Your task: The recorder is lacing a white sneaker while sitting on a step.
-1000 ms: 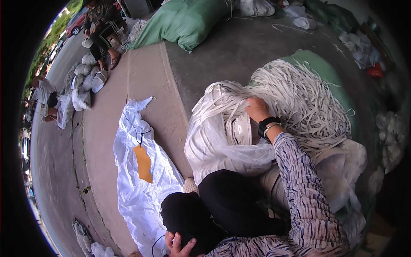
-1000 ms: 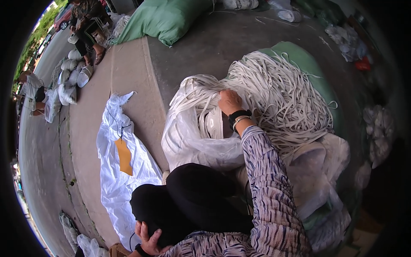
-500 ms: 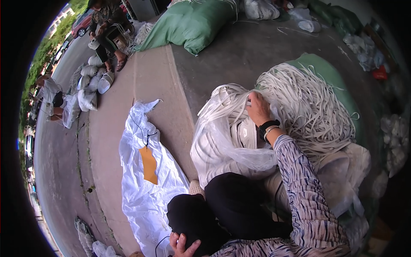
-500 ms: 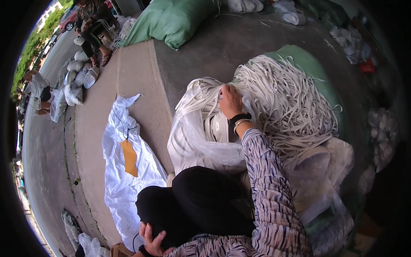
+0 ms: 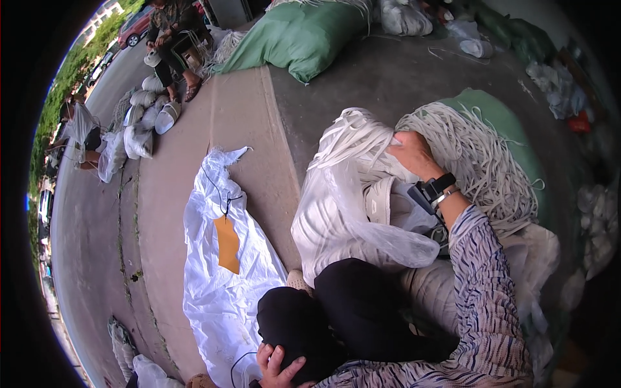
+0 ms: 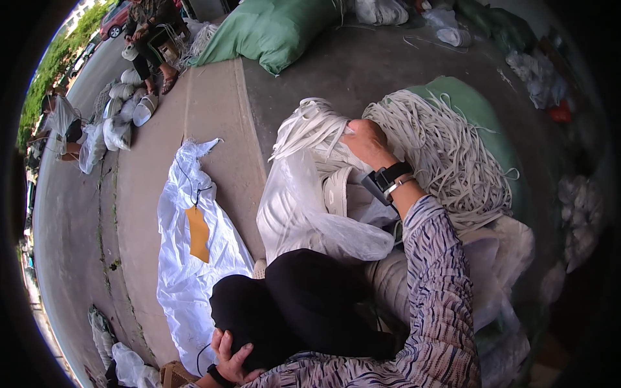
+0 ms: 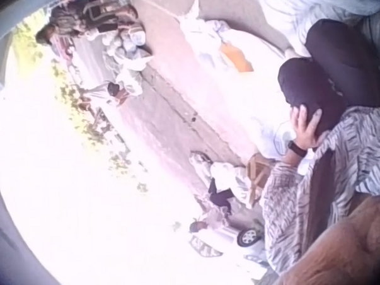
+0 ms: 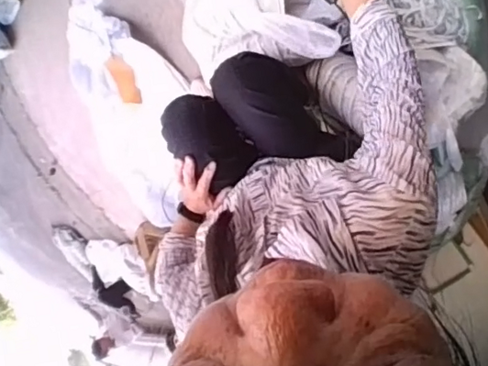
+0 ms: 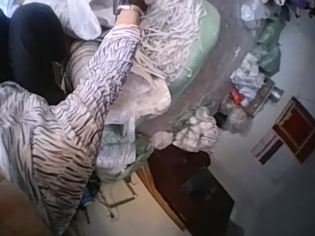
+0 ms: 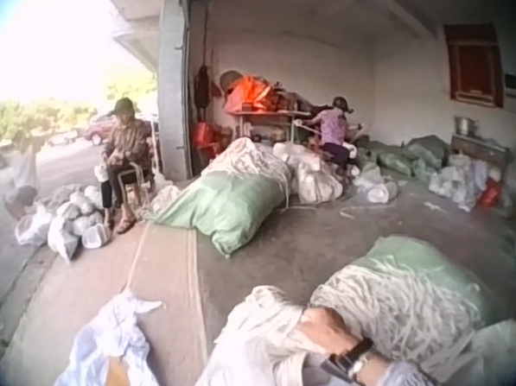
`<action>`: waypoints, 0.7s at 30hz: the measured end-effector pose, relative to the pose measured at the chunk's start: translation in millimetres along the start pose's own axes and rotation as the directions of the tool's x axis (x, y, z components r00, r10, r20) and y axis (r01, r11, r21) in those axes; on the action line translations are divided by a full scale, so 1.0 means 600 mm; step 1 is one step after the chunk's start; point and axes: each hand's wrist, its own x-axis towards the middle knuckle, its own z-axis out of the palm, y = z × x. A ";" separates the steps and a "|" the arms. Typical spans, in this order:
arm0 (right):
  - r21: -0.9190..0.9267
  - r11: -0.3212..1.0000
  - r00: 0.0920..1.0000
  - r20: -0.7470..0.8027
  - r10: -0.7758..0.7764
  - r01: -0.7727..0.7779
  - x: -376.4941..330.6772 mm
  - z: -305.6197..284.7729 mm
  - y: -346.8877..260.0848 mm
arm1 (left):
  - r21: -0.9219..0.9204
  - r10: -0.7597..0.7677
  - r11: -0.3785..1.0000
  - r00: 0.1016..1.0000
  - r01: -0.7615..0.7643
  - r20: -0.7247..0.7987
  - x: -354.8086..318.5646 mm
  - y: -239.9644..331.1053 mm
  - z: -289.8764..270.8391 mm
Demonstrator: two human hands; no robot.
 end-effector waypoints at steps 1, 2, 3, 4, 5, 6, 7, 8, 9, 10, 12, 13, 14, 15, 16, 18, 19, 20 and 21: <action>0.002 1.000 1.000 -0.012 0.015 -0.015 -0.017 -0.027 -0.006 | -0.002 -0.001 1.000 1.000 0.001 -0.002 -0.001 0.000 0.000; 0.156 0.986 0.997 0.026 -0.068 0.063 -0.036 -0.054 -0.009 | 0.016 -0.004 1.000 0.999 0.004 0.039 -0.001 0.000 -0.001; 0.292 0.948 0.990 0.020 -0.139 0.127 -0.051 -0.082 -0.009 | 0.037 -0.004 0.999 0.997 0.001 0.077 0.000 0.000 -0.003; 0.522 0.852 0.981 0.136 -0.138 0.047 -0.065 -0.107 -0.007 | 0.011 -0.018 1.000 0.998 0.018 0.061 0.002 0.000 -0.001; 0.508 0.861 0.982 0.153 -0.109 0.017 -0.078 -0.119 -0.005 | 0.009 -0.007 1.000 0.998 0.007 0.060 0.004 0.000 -0.001; 0.745 0.651 0.965 0.254 -0.068 -0.150 -0.092 -0.129 0.000 | 0.001 0.000 1.000 0.999 0.000 0.048 0.007 0.001 0.000; 0.899 0.339 0.929 0.341 -0.143 -0.277 -0.110 -0.136 0.008 | -0.008 0.010 1.000 0.999 -0.010 0.032 0.011 0.001 0.002; 0.846 0.265 0.872 0.488 -0.037 -0.462 -0.127 -0.132 0.015 | -0.005 0.002 1.000 1.000 -0.002 0.026 0.014 0.005 0.003; 0.776 0.148 0.788 0.613 0.052 -0.613 -0.151 -0.120 0.022 | -0.003 0.015 1.000 1.000 -0.015 0.015 0.017 0.008 0.005; 0.683 -0.019 0.678 0.729 0.096 -0.731 -0.190 -0.107 0.029 | -0.020 0.009 1.000 1.000 -0.009 0.017 0.020 0.011 0.006; 0.582 -0.175 0.532 0.805 0.262 -0.794 -0.265 -0.082 0.038 | -0.031 -0.009 0.999 1.000 0.009 -0.001 0.023 0.017 0.008; 0.603 -0.089 0.555 0.775 0.302 -0.793 -0.309 -0.083 0.041 | -0.030 0.007 1.000 1.000 -0.007 -0.007 0.024 0.021 0.008; 0.619 -0.187 0.586 0.784 0.203 -0.763 -0.333 -0.088 0.040 | -0.033 0.018 0.999 1.000 -0.018 0.005 0.026 0.024 0.007; 0.633 -0.274 0.573 0.773 0.272 -0.724 -0.354 -0.102 0.035 | -0.031 0.039 0.999 0.999 -0.039 -0.015 0.030 0.027 0.007; 0.637 -0.286 0.609 0.770 0.192 -0.716 -0.368 -0.122 0.025 | -0.042 0.041 0.998 0.999 -0.042 -0.030 0.035 0.030 0.005; 0.759 -0.186 0.737 0.650 0.186 -0.623 -0.386 -0.172 -0.008 | -0.038 0.078 0.996 0.996 -0.080 -0.051 0.046 0.036 -0.002; 0.791 -0.176 0.794 0.604 0.070 -0.587 -0.403 -0.203 -0.029 | -0.026 0.071 0.997 0.996 -0.072 -0.047 0.052 0.041 -0.009; 0.767 -0.253 0.787 0.616 0.033 -0.589 -0.417 -0.227 -0.052 | -0.016 0.089 0.996 0.996 -0.089 -0.021 0.058 0.047 -0.015; 0.732 -0.346 0.784 0.621 -0.014 -0.586 -0.429 -0.245 -0.076 | 0.002 0.121 0.993 0.993 -0.121 0.014 0.065 0.054 -0.022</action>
